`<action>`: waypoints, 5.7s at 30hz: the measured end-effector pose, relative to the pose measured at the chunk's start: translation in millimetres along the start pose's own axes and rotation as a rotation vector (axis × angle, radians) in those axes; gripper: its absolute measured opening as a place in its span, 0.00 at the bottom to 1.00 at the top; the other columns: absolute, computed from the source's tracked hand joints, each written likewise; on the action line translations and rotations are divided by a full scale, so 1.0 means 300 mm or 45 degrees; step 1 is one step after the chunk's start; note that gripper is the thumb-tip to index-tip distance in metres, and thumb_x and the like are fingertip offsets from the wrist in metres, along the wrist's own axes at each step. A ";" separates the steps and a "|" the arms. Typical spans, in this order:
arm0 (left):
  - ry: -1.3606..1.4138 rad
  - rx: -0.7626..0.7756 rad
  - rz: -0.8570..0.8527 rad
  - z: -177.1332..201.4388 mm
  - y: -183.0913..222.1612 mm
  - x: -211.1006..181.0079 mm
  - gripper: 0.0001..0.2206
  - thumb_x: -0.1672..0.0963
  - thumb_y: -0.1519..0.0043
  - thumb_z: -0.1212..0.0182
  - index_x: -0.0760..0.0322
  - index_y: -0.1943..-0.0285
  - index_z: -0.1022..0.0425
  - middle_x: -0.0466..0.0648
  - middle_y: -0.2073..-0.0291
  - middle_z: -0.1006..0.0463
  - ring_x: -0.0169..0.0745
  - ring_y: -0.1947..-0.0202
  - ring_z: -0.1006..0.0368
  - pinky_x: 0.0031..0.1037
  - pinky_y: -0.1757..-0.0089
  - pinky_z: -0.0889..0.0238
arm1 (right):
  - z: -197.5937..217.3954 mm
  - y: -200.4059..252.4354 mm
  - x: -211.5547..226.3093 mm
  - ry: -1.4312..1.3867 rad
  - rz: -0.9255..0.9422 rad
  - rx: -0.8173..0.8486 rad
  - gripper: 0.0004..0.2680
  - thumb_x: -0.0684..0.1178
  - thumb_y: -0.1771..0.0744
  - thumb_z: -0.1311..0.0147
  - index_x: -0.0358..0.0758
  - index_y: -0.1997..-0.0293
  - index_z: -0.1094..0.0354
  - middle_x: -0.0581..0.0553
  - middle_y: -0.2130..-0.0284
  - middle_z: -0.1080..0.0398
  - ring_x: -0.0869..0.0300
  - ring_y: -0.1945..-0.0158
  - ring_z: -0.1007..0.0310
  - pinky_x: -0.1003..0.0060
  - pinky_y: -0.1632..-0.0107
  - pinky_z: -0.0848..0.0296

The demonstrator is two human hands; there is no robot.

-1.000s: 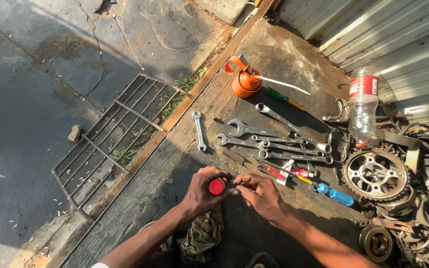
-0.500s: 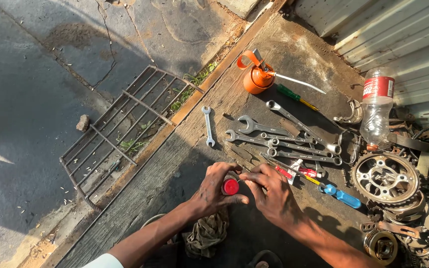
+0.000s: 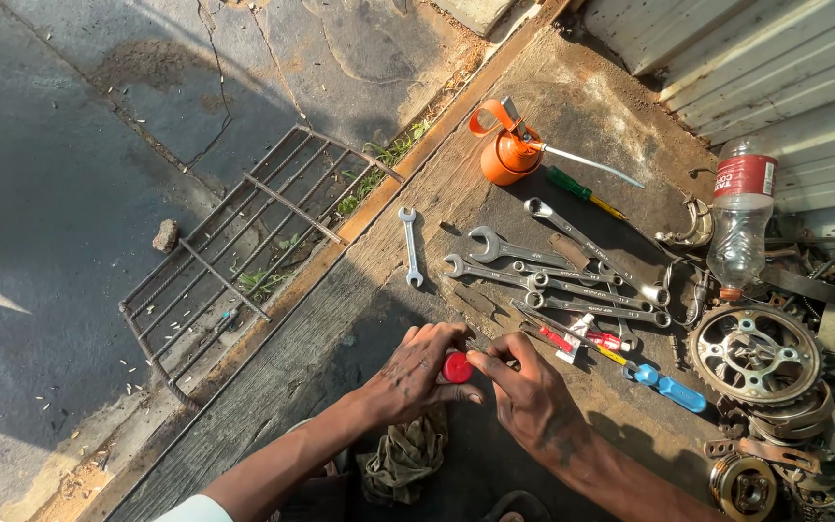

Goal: The recorder is cleaning and inspecting small mechanical parts, specifically using a screwdriver and a red cap/component near a motorcycle.

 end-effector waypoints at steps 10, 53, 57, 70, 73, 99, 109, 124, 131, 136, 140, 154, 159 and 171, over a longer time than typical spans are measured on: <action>-0.013 -0.074 0.037 0.033 -0.028 -0.024 0.38 0.41 0.43 0.36 0.68 0.32 0.41 0.58 0.49 0.27 0.57 0.50 0.30 0.43 0.49 0.39 | 0.003 -0.002 0.029 0.016 0.099 -0.039 0.18 0.30 0.39 0.44 0.34 0.45 0.31 0.38 0.63 0.35 0.54 0.64 0.24 0.66 0.65 0.19; 0.779 -0.065 0.402 -0.031 0.004 0.039 0.17 0.47 0.30 0.48 0.64 0.49 0.35 0.46 0.64 0.25 0.34 0.62 0.30 0.32 0.58 0.34 | -0.045 0.010 -0.021 0.344 0.310 0.042 0.15 0.34 0.37 0.42 0.33 0.45 0.30 0.37 0.60 0.29 0.52 0.60 0.20 0.66 0.68 0.18; 0.916 0.012 0.478 -0.048 0.000 0.033 0.14 0.49 0.29 0.52 0.62 0.53 0.35 0.46 0.68 0.28 0.34 0.66 0.32 0.33 0.61 0.33 | -0.050 0.016 -0.025 0.309 0.358 0.048 0.13 0.36 0.37 0.41 0.30 0.46 0.30 0.37 0.61 0.31 0.53 0.60 0.22 0.66 0.65 0.18; 0.769 -0.147 0.420 -0.048 0.013 0.072 0.12 0.52 0.30 0.49 0.68 0.53 0.35 0.48 0.65 0.24 0.34 0.62 0.28 0.33 0.57 0.31 | -0.066 -0.032 -0.186 -0.483 -0.309 0.086 0.15 0.44 0.37 0.36 0.38 0.45 0.28 0.39 0.59 0.20 0.57 0.55 0.16 0.65 0.53 0.19; 0.810 -0.151 0.400 -0.065 0.024 0.098 0.12 0.52 0.29 0.48 0.68 0.54 0.35 0.49 0.66 0.25 0.34 0.61 0.28 0.33 0.58 0.31 | -0.074 -0.032 -0.201 -0.633 -0.457 0.143 0.13 0.43 0.37 0.36 0.39 0.47 0.26 0.40 0.60 0.18 0.58 0.56 0.15 0.64 0.53 0.18; 0.133 -0.644 0.041 -0.115 0.127 0.068 0.25 0.60 0.45 0.25 0.68 0.44 0.38 0.64 0.47 0.27 0.63 0.50 0.22 0.40 0.54 0.26 | -0.044 -0.026 -0.010 -0.377 0.021 -0.071 0.11 0.34 0.35 0.45 0.34 0.47 0.30 0.37 0.55 0.22 0.50 0.54 0.17 0.61 0.56 0.17; -0.077 -0.782 -0.232 0.104 0.117 -0.001 0.26 0.62 0.45 0.25 0.67 0.43 0.37 0.61 0.44 0.24 0.65 0.49 0.23 0.41 0.52 0.27 | -0.032 -0.173 0.057 -0.235 0.131 -0.269 0.12 0.33 0.36 0.41 0.36 0.49 0.28 0.37 0.59 0.21 0.51 0.57 0.17 0.63 0.60 0.18; -0.065 -0.897 -0.105 0.112 0.193 0.161 0.27 0.59 0.41 0.27 0.65 0.37 0.39 0.59 0.48 0.24 0.58 0.52 0.21 0.40 0.54 0.25 | -0.145 -0.270 0.128 -0.180 0.275 -0.212 0.11 0.36 0.34 0.44 0.32 0.47 0.29 0.37 0.52 0.23 0.48 0.51 0.19 0.62 0.52 0.17; -0.016 -0.837 -0.074 0.147 0.183 0.112 0.28 0.60 0.40 0.28 0.66 0.35 0.40 0.61 0.48 0.23 0.60 0.51 0.20 0.41 0.53 0.25 | -0.155 -0.278 0.103 -0.237 0.176 -0.204 0.08 0.37 0.34 0.43 0.34 0.50 0.28 0.39 0.56 0.22 0.50 0.54 0.17 0.63 0.55 0.18; -0.100 -0.871 -0.103 0.143 0.186 0.114 0.25 0.59 0.40 0.27 0.67 0.40 0.39 0.62 0.44 0.24 0.60 0.49 0.20 0.40 0.51 0.24 | -0.163 -0.276 0.089 -0.232 0.189 -0.210 0.07 0.37 0.34 0.43 0.33 0.51 0.28 0.39 0.57 0.22 0.51 0.54 0.17 0.64 0.55 0.17; -0.106 -0.840 -0.095 0.137 0.183 0.118 0.24 0.59 0.41 0.26 0.69 0.42 0.38 0.64 0.44 0.25 0.60 0.49 0.20 0.39 0.52 0.25 | -0.165 -0.271 0.080 -0.252 0.164 -0.201 0.08 0.37 0.34 0.43 0.34 0.51 0.28 0.39 0.56 0.22 0.51 0.54 0.18 0.64 0.55 0.17; -0.104 -0.852 -0.096 0.137 0.174 0.129 0.26 0.60 0.41 0.26 0.66 0.41 0.40 0.65 0.45 0.25 0.61 0.51 0.20 0.40 0.55 0.24 | -0.175 -0.277 0.044 -0.284 0.090 -0.167 0.07 0.39 0.33 0.43 0.34 0.51 0.29 0.41 0.58 0.22 0.53 0.56 0.18 0.63 0.55 0.19; -0.070 -0.876 -0.072 0.138 0.175 0.133 0.25 0.60 0.41 0.26 0.64 0.41 0.40 0.63 0.44 0.25 0.60 0.50 0.19 0.40 0.55 0.23 | -0.179 -0.287 0.028 -0.314 0.047 -0.144 0.07 0.39 0.33 0.43 0.35 0.51 0.28 0.41 0.59 0.22 0.54 0.56 0.17 0.64 0.56 0.18; -0.054 -0.821 -0.092 0.149 0.168 0.130 0.25 0.60 0.41 0.27 0.66 0.41 0.40 0.63 0.44 0.26 0.59 0.49 0.20 0.39 0.54 0.24 | -0.175 -0.310 0.032 -0.410 0.129 -0.046 0.08 0.38 0.33 0.44 0.35 0.49 0.30 0.41 0.57 0.22 0.56 0.55 0.17 0.67 0.55 0.16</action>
Point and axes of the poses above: each hand's wrist, its own y-axis away from the middle knuckle, its own z-axis out of the back of the hand, x = y × z, the point moved 8 cm from there along -y, towards the middle knuckle
